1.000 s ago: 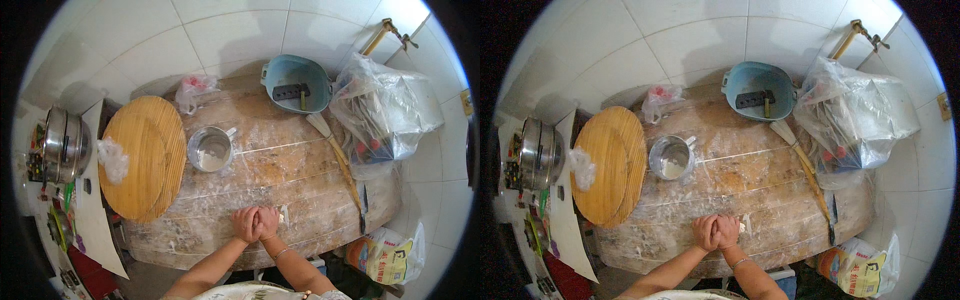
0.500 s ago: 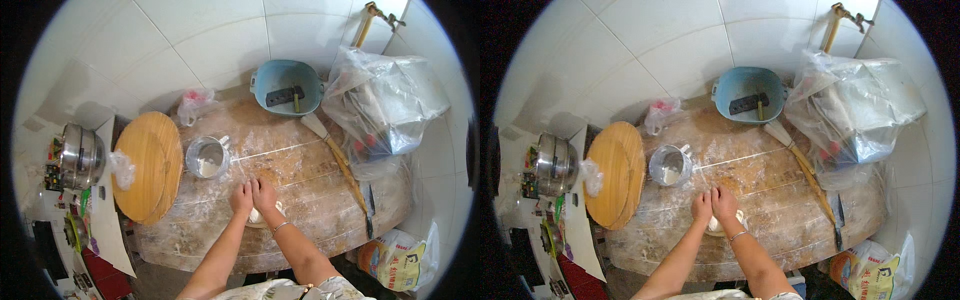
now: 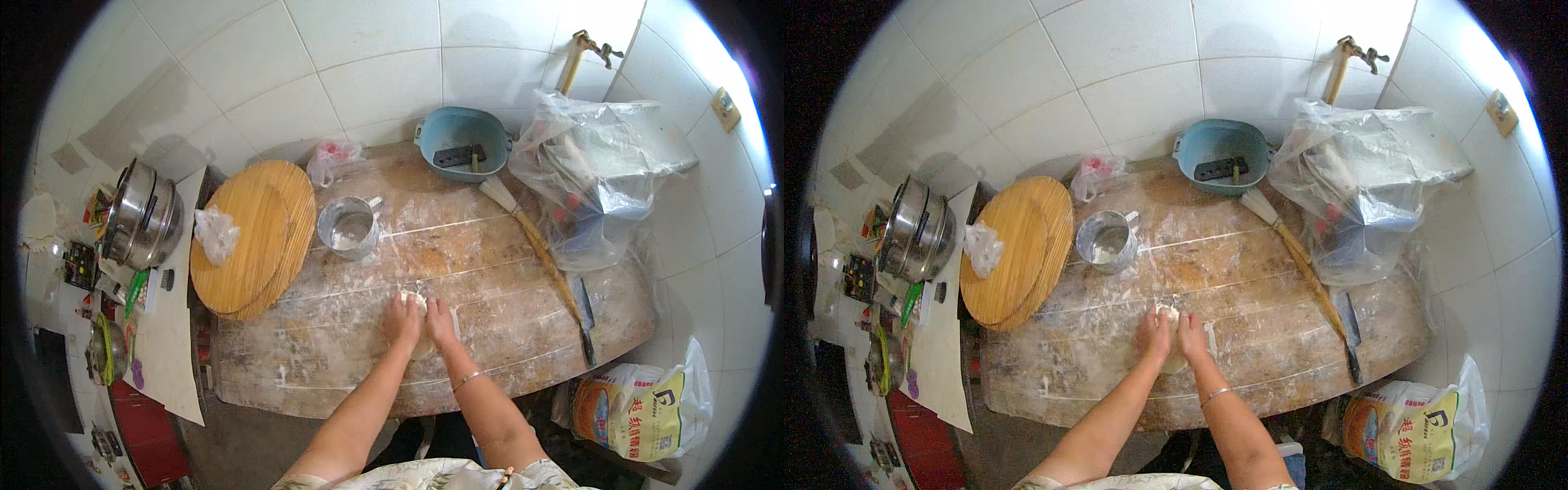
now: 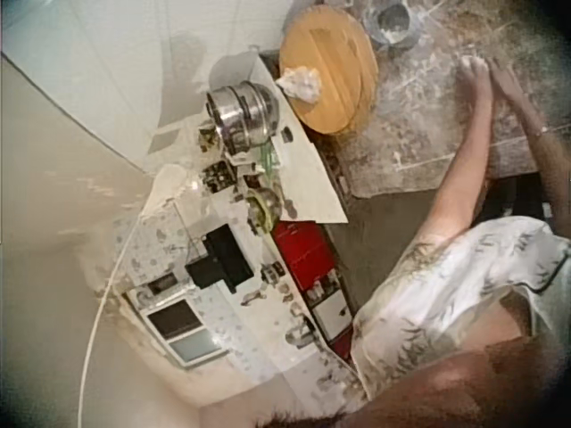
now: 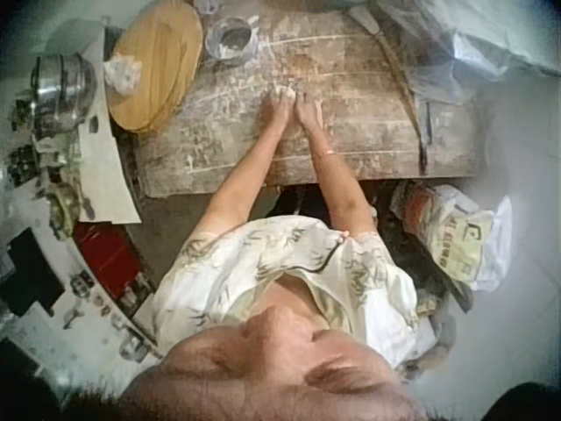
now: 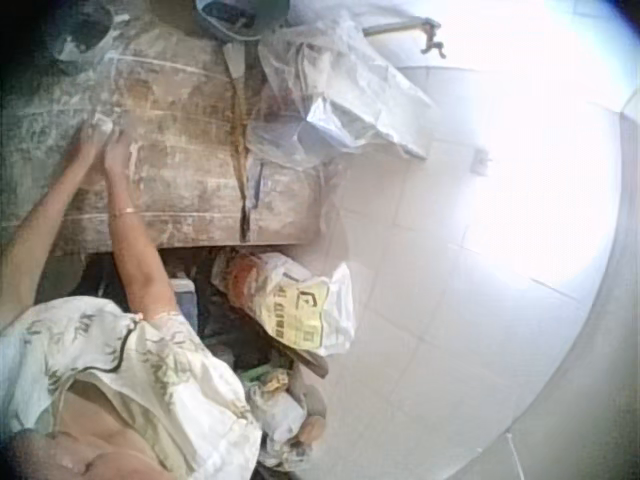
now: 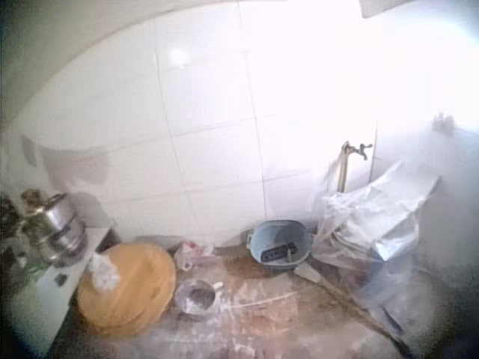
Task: The person cuts a roll of dough into strips using a knife and then fluffs and separates the strips by hand on a plastic-covered table.
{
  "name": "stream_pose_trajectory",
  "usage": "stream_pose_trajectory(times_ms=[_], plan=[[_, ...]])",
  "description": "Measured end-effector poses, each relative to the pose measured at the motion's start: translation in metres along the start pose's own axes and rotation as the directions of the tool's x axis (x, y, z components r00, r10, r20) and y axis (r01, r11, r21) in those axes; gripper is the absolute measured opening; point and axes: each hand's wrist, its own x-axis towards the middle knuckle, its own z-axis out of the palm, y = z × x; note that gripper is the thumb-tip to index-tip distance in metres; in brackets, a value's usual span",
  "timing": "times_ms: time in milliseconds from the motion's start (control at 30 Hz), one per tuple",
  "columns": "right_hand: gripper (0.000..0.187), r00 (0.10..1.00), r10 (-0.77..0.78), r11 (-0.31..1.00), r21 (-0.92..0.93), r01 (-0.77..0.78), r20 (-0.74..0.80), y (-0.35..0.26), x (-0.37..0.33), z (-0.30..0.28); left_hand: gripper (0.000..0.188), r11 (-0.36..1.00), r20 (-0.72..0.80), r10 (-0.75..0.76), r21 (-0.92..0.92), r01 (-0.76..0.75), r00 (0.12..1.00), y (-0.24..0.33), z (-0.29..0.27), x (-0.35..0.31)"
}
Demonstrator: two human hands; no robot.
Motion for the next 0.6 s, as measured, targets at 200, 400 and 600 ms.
stream_pose_trajectory(times_ms=[200, 400, 600], plan=[[0.024, 0.806, -0.592, 0.757, -0.331, 0.563, 0.015, -0.061, -0.101, 0.0, 0.043, 0.902, -0.168, 0.347, -0.209, -0.377, 0.923, -0.048, -0.039, -0.065], [0.024, 0.737, -0.666, 0.642, -0.418, 0.643, 0.112, -0.026, -0.05, 0.0, 0.034, 0.894, -0.073, 0.442, -0.054, -0.446, 0.894, -0.047, -0.022, -0.034], [0.019, 0.869, -0.487, 0.761, -0.448, 0.469, 0.082, -0.029, 0.014, 0.022, 0.023, 0.851, -0.074, 0.524, 0.094, -0.518, 0.848, -0.038, -0.014, 0.037]])
